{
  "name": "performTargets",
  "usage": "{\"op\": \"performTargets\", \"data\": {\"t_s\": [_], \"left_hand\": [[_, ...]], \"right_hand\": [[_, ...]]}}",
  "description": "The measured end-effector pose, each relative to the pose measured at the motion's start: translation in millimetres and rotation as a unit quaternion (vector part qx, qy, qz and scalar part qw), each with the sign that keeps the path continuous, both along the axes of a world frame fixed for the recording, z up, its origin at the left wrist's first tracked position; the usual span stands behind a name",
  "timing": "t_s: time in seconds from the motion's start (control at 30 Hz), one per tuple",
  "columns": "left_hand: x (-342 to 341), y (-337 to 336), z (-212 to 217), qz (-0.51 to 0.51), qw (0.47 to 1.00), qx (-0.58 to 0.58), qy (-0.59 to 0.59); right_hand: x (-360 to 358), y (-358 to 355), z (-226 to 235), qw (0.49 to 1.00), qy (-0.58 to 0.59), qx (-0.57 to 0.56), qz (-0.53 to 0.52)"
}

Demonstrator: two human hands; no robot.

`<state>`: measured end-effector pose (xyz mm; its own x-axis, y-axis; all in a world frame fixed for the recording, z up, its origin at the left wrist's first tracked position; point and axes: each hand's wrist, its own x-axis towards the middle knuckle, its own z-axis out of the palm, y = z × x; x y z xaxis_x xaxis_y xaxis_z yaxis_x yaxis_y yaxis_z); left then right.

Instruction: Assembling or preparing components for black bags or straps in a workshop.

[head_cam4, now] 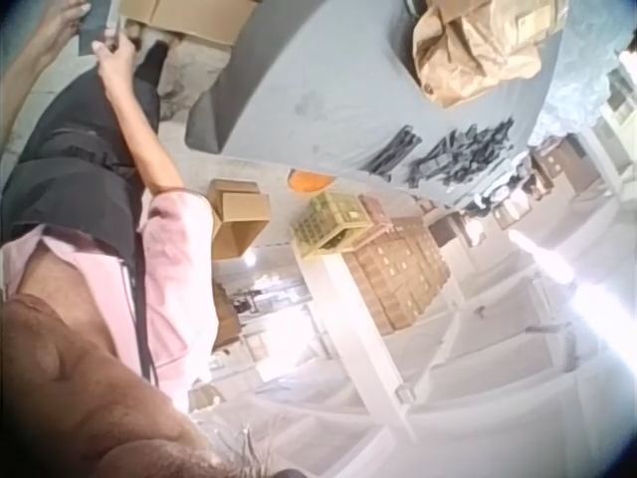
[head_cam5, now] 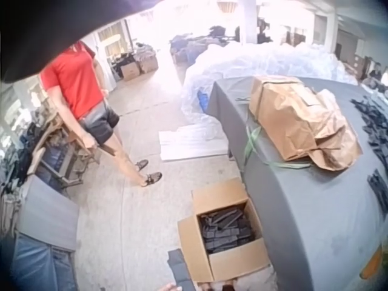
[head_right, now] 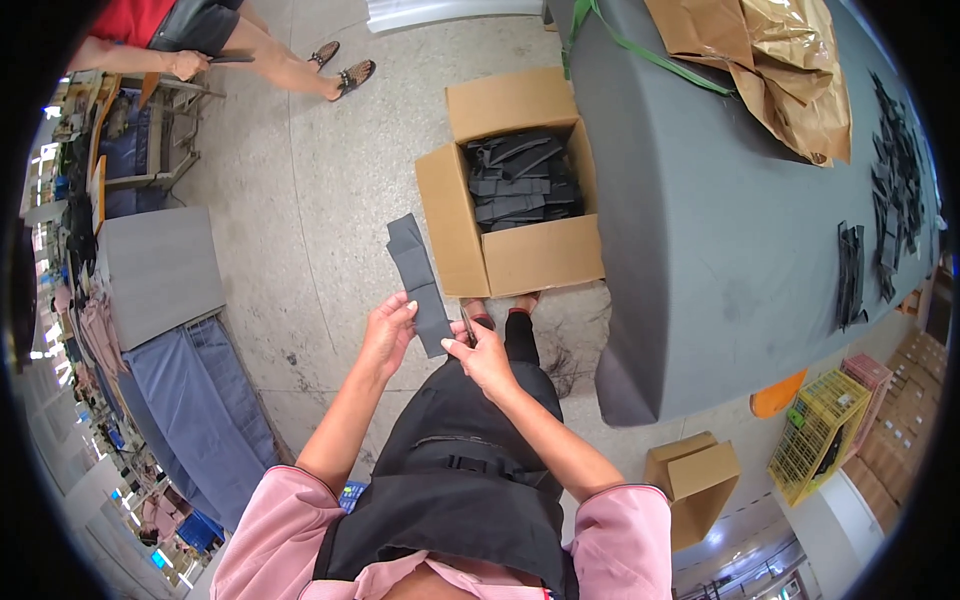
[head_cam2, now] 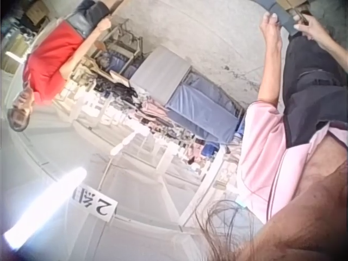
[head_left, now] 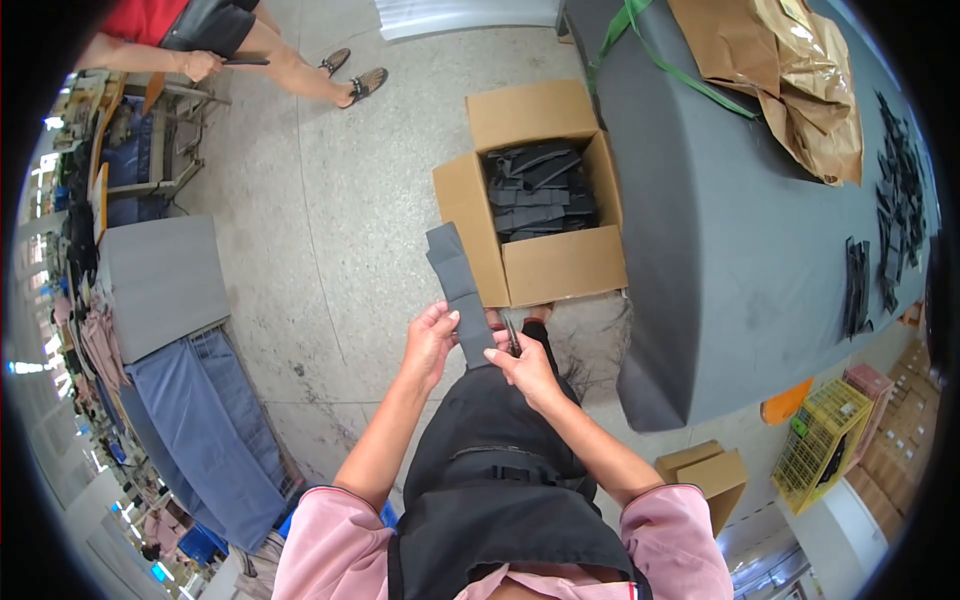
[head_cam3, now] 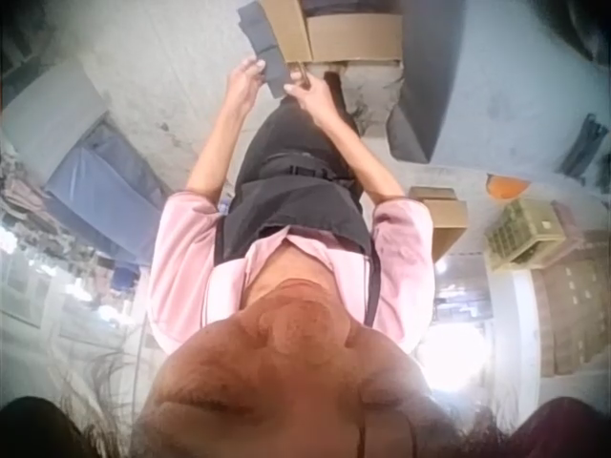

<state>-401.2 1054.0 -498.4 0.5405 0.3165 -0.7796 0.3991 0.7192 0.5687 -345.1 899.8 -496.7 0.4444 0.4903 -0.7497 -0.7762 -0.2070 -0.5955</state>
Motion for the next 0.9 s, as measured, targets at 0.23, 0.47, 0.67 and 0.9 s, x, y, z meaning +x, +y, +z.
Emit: {"op": "performTargets", "data": {"t_s": [0.23,0.47,0.67,0.9], "left_hand": [[2,5,-18,0.019,0.999,-0.035,0.012],[-20,18,-64,0.051,0.997,-0.019,0.057],[-62,12,-133,0.062,0.991,-0.027,0.111],[-96,5,-185,0.064,0.982,-0.061,0.166]], "right_hand": [[11,5,-18,0.998,0.046,0.027,0.025],[70,6,-196,0.978,0.080,-0.119,-0.152],[129,46,-375,0.944,0.139,-0.159,-0.252],[153,80,-482,0.897,0.146,-0.221,-0.355]]}}
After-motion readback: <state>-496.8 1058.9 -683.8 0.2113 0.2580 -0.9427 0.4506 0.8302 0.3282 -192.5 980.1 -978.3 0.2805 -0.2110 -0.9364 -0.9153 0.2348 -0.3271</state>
